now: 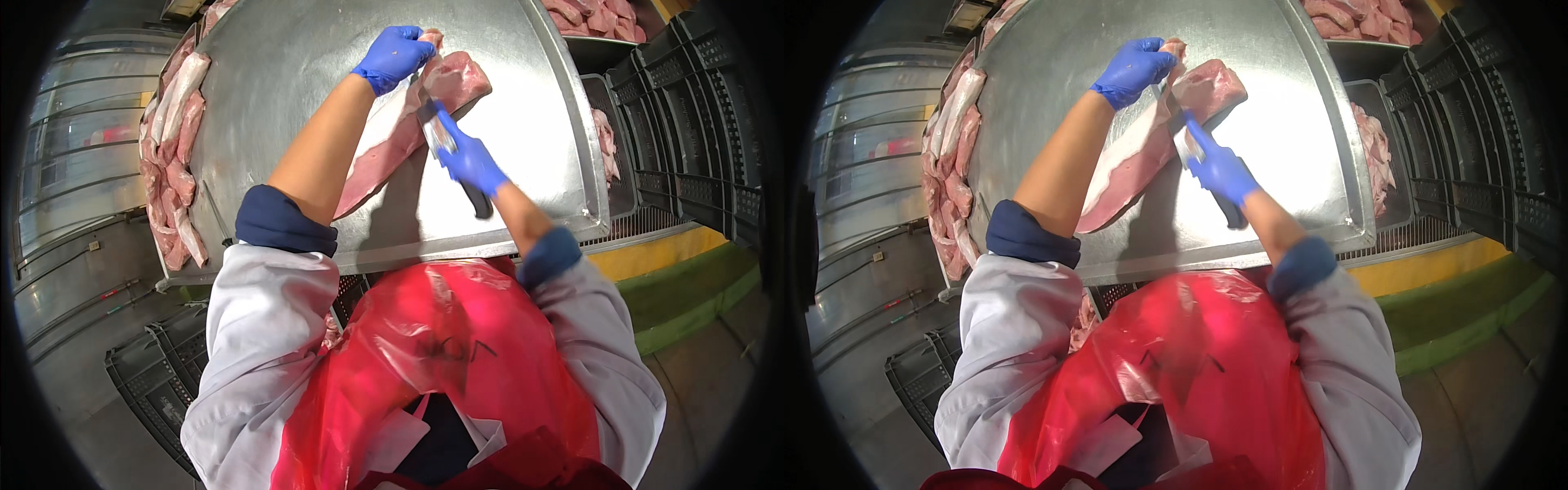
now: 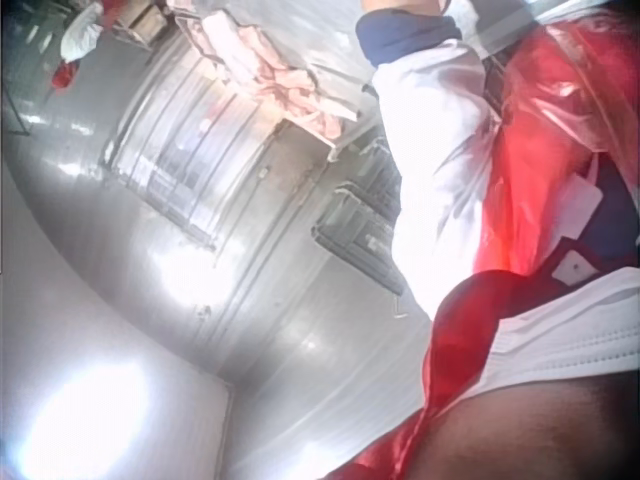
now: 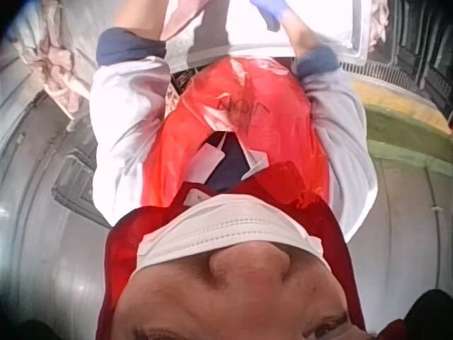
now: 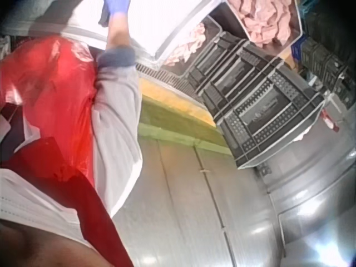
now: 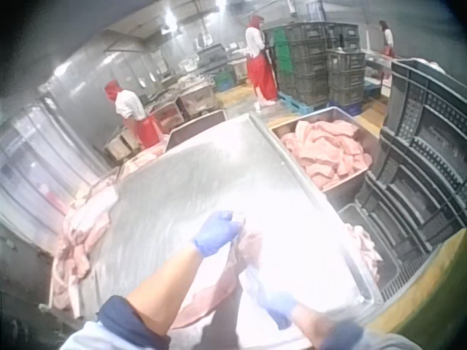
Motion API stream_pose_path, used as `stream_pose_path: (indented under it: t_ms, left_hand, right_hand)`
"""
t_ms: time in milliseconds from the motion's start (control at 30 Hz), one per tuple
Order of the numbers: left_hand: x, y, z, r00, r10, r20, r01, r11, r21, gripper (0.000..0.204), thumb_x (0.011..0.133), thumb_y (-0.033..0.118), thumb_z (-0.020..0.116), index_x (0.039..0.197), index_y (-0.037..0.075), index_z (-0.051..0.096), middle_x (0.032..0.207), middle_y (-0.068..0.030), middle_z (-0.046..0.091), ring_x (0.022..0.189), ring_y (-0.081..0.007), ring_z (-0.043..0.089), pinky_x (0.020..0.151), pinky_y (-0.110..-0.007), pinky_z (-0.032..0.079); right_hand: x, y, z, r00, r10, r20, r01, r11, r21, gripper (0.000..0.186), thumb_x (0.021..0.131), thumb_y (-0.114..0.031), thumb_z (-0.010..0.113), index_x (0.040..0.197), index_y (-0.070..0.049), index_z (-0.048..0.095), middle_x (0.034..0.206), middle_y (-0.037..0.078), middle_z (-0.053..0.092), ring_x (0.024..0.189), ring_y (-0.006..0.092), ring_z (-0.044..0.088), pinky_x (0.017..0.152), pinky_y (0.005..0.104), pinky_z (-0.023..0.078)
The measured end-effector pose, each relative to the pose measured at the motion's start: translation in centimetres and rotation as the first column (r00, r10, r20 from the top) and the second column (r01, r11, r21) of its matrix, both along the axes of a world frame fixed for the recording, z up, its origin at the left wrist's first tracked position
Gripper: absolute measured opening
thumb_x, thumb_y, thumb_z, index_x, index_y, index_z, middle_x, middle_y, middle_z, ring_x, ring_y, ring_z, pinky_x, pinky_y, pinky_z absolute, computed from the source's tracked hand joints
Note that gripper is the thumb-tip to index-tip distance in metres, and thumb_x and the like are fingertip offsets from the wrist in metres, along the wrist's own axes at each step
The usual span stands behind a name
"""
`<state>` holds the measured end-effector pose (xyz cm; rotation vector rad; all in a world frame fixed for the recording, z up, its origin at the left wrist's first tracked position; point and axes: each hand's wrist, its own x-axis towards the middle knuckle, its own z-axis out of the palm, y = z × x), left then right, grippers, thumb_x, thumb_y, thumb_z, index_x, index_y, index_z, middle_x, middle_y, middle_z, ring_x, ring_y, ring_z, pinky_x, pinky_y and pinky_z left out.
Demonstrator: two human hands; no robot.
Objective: The person trims fat and connective tissue from large cuts of raw meat using a knife. They repeatedly pick up pieces from a pile, trim them on a stainless steel table, and place the trimmed meat into a bin.
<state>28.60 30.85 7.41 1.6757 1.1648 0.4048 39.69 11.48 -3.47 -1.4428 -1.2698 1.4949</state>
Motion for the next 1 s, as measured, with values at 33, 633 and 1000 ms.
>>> stream_pose_path:
  t_ms: [33, 633, 1000]
  left_hand:
    - [0.1, 0.0, 0.2, 1.0, -0.012, -0.007, 0.012, 1.0, -0.003, 0.017, 0.084, 0.019, 0.068, 0.088, 0.002, 0.069, 0.078, -0.0008, 0.062, 0.069, -0.0083, 0.053, 0.061, -0.025, 0.042]
    - [-6.3, -0.4, 5.0, 0.941, 0.101, 0.323, -0.078, 0.993, -0.085, 0.009, 0.082, 0.012, 0.062, 0.08, 0.004, 0.064, 0.072, -0.0029, 0.059, 0.063, -0.0117, 0.051, 0.056, -0.028, 0.039]
    - [-9.8, -1.5, 8.9, 0.655, -0.049, 0.754, 0.232, 0.963, -0.139, 0.01, 0.09, 0.009, 0.056, 0.08, 0.01, 0.058, 0.069, 0.0015, 0.047, 0.06, -0.0089, 0.04, 0.054, -0.025, 0.031]
  right_hand:
    - [-0.3, 2.4, 0.9, 1.0, -0.019, -0.022, 0.02, 0.999, 0.049, 0.079, 0.093, -0.016, 0.057, 0.16, -0.033, 0.019, 0.07, 0.009, 0.063, 0.054, 0.0147, 0.059, 0.057, 0.0316, 0.053]
    - [-4.5, -4.8, 0.8, 0.988, 0.15, -0.036, -0.149, 0.989, 0.024, 0.08, 0.089, -0.017, 0.048, 0.161, -0.033, 0.017, 0.078, 0.014, 0.067, 0.057, 0.0205, 0.062, 0.06, 0.035, 0.056]
    - [-8.6, -4.7, 0.8, 0.986, 0.167, -0.019, -0.167, 0.986, -0.003, 0.081, 0.087, -0.01, 0.051, 0.16, -0.029, 0.023, 0.075, 0.009, 0.067, 0.053, 0.0129, 0.058, 0.053, 0.0296, 0.051]
